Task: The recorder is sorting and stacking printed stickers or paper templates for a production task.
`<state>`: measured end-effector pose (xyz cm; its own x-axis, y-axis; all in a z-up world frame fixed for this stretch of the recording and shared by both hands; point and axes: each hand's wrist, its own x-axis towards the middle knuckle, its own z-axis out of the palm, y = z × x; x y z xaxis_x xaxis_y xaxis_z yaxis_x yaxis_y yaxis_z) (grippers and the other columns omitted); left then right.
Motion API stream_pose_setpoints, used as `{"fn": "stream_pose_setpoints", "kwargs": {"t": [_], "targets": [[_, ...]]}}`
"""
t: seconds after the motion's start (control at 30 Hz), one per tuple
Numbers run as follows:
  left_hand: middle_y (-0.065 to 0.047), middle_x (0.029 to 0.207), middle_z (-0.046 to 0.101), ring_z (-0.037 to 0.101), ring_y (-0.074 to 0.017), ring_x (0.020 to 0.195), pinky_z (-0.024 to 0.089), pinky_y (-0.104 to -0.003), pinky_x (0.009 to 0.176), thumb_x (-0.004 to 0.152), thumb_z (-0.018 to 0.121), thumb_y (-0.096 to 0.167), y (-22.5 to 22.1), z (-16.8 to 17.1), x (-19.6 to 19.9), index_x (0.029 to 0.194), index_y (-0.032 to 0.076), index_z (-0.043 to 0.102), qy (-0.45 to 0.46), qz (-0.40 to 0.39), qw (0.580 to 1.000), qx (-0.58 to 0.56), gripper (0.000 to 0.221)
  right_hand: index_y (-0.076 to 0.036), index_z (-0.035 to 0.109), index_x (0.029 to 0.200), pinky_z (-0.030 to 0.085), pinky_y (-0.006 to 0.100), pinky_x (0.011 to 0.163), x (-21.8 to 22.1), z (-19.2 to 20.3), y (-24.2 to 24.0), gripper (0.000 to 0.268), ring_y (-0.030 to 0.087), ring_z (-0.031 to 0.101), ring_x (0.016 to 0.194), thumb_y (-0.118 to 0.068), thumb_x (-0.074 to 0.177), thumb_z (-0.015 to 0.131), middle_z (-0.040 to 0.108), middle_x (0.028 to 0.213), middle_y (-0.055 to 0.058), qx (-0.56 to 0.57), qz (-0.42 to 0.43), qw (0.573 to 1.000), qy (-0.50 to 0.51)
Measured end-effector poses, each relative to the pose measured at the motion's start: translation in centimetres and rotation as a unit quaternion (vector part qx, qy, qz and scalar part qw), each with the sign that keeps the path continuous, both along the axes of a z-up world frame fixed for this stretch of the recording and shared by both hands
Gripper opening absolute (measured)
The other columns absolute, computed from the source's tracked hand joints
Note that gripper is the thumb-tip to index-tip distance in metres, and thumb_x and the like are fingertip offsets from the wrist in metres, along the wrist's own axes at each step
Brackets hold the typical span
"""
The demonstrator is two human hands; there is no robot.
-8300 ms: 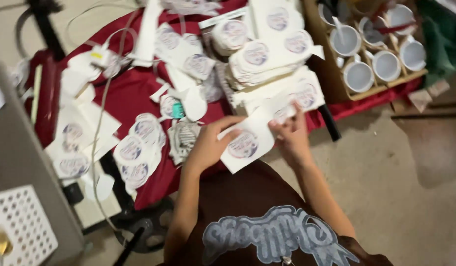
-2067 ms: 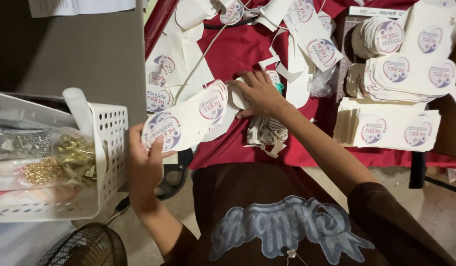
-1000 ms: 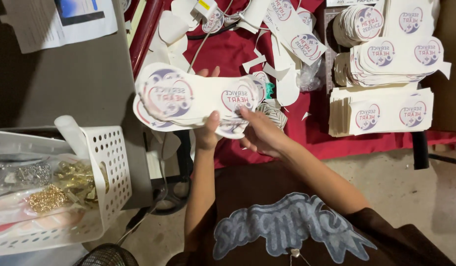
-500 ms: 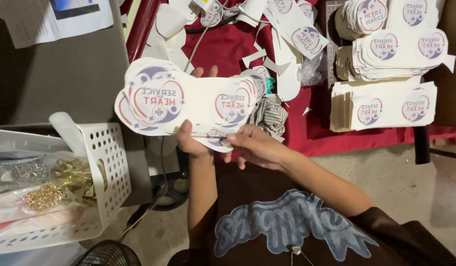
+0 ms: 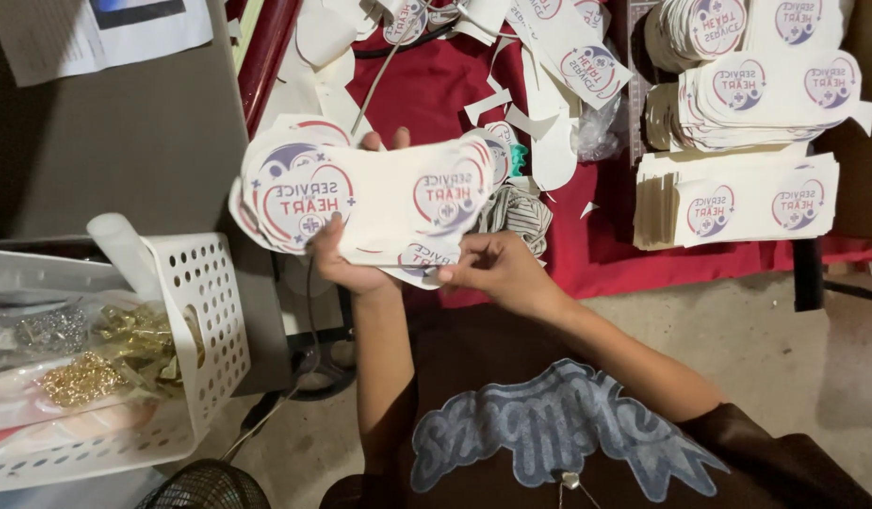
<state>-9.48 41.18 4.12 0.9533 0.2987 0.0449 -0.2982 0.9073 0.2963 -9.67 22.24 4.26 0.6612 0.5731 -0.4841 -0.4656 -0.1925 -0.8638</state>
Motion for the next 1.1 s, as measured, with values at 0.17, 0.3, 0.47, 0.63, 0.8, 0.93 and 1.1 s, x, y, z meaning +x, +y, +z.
{"fn": "stream_pose_setpoints", "kwargs": {"t": [0.17, 0.3, 0.47, 0.63, 0.8, 0.93, 1.1], "targets": [[-0.022, 0.144, 0.05, 0.038, -0.0509, 0.147, 0.029, -0.064, 0.126, 0.089, 0.059, 0.029, 0.6, -0.9, 0.2, 0.155, 0.0, 0.034, 0.002, 0.003, 1.0, 0.012, 0.077, -0.001, 0.073, 0.086, 0.045, 0.021, 0.067, 0.4, -1.7, -1.3, 0.024, 0.004, 0.054, 0.073, -0.023, 0.093, 0.08, 0.065, 0.077, -0.002, -0.022, 0.004, 0.998, -0.064], [-0.019, 0.138, 0.051, 0.042, -0.0471, 0.145, 0.03, -0.062, 0.126, 0.09, 0.059, 0.027, 0.5, -0.8, 0.4, 0.154, 0.004, 0.037, -0.007, -0.006, 1.0, 0.025, 0.072, -0.003, 0.071, 0.093, 0.046, 0.023, 0.065, 0.8, -2.0, -1.7, 0.025, 0.006, 0.054, 0.072, -0.02, 0.084, 0.086, 0.063, 0.079, -0.002, -0.026, -0.069, 0.995, -0.07], [-0.019, 0.138, 0.052, 0.044, -0.0471, 0.143, 0.031, -0.061, 0.125, 0.089, 0.059, 0.028, 0.7, -0.5, 0.8, 0.154, 0.006, 0.037, 0.0, 0.007, 0.999, 0.047, 0.072, -0.005, 0.066, 0.098, 0.057, 0.024, 0.076, 2.0, -2.4, -2.4, 0.024, 0.008, 0.067, 0.083, -0.021, 0.089, 0.081, 0.072, 0.092, 0.0, 0.079, -0.108, 0.991, 0.005], [-0.019, 0.134, 0.054, 0.045, -0.0473, 0.141, 0.032, -0.059, 0.124, 0.091, 0.059, 0.031, 0.8, -0.3, 1.4, 0.152, 0.005, 0.038, -0.013, -0.003, 0.999, 0.029, 0.069, -0.007, 0.063, 0.102, 0.05, 0.022, 0.067, 1.7, -1.4, -2.7, 0.022, 0.006, 0.062, 0.075, -0.023, 0.095, 0.077, 0.072, 0.089, 0.001, 0.086, -0.112, 0.988, 0.061], [-0.019, 0.131, 0.055, 0.047, -0.0436, 0.136, 0.035, -0.056, 0.117, 0.096, 0.06, 0.037, 0.7, 0.4, 2.2, 0.149, 0.005, 0.041, -0.028, 0.005, 0.999, 0.02, 0.065, -0.007, 0.068, 0.105, 0.043, 0.024, 0.052, 2.4, 0.7, -3.0, 0.023, 0.005, 0.054, 0.063, -0.023, 0.09, 0.075, 0.066, 0.08, -0.002, -0.037, -0.107, 0.993, 0.028], [-0.02, 0.132, 0.055, 0.047, -0.0454, 0.139, 0.034, -0.057, 0.118, 0.094, 0.061, 0.038, 0.2, 0.2, 2.3, 0.153, 0.005, 0.04, -0.013, 0.012, 1.0, 0.02, 0.07, -0.005, 0.071, 0.105, 0.05, 0.021, 0.065, 2.5, -1.6, -4.2, 0.019, 0.003, 0.06, 0.073, -0.021, 0.095, 0.073, 0.07, 0.086, -0.003, -0.013, -0.092, 0.996, -0.017], [-0.025, 0.147, 0.051, 0.042, -0.0503, 0.148, 0.03, -0.061, 0.127, 0.092, 0.063, 0.037, -0.2, -0.1, 2.3, 0.156, 0.001, 0.032, -0.027, 0.002, 0.998, 0.064, 0.08, 0.001, 0.058, 0.118, 0.055, 0.024, 0.075, 2.0, -3.3, -4.0, 0.018, 0.006, 0.064, 0.086, -0.013, 0.109, 0.065, 0.069, 0.101, 0.003, 0.151, -0.174, 0.973, 0.002]]}}
